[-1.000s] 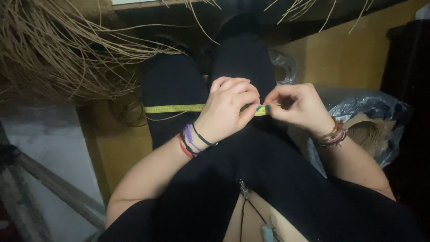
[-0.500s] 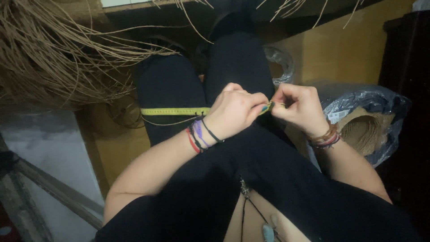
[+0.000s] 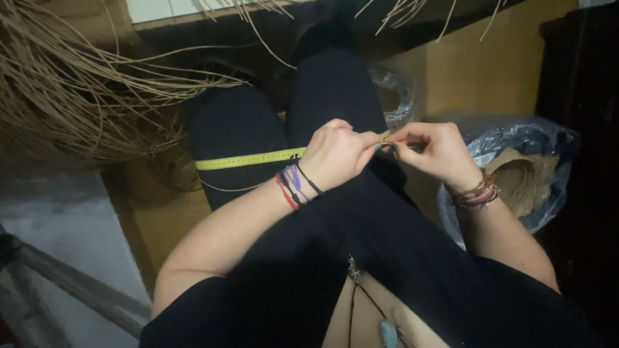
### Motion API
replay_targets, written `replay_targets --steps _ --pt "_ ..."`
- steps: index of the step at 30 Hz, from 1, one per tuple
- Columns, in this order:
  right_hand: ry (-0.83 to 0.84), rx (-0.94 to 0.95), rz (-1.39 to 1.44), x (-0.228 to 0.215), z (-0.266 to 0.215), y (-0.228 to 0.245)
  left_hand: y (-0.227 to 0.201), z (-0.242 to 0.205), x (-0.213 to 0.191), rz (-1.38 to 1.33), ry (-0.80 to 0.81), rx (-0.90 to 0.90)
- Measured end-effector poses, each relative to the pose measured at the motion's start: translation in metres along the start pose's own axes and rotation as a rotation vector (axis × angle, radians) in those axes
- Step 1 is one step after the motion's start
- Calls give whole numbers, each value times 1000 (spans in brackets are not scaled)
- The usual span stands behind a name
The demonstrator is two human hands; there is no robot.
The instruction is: Measuring, cutting, and weaving straw strands onto a circular frame to create a decorative object.
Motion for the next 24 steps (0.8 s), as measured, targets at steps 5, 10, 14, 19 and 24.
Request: replay_targets --steps 5,10,14,19,24 --pt "37 -51 -22 0 14 27 19 -5 -21 -211 -57 -109" --pt "51 -255 -131 -16 50 90 36 -24 -71 -292 -166 -189" --pt "-372 -637 -479 -53 87 152 52 -43 -111 -485 -303 -227" --pt "-611 -609 -886 -47 168 140 75 -58 -131 -591 -376 -277" --pt "-592 -410 -1136 -46 214 112 87 -63 -142 -580 -453 -249"
Point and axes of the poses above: each hand's wrist, its own z-axis towards the middle knuckle, its own x-axis out of the palm, y = z × x, the point moved 10 cm from there along z, towards the middle knuckle, and after that the axes turned 4 degrees about y, right-handed, at the moved point
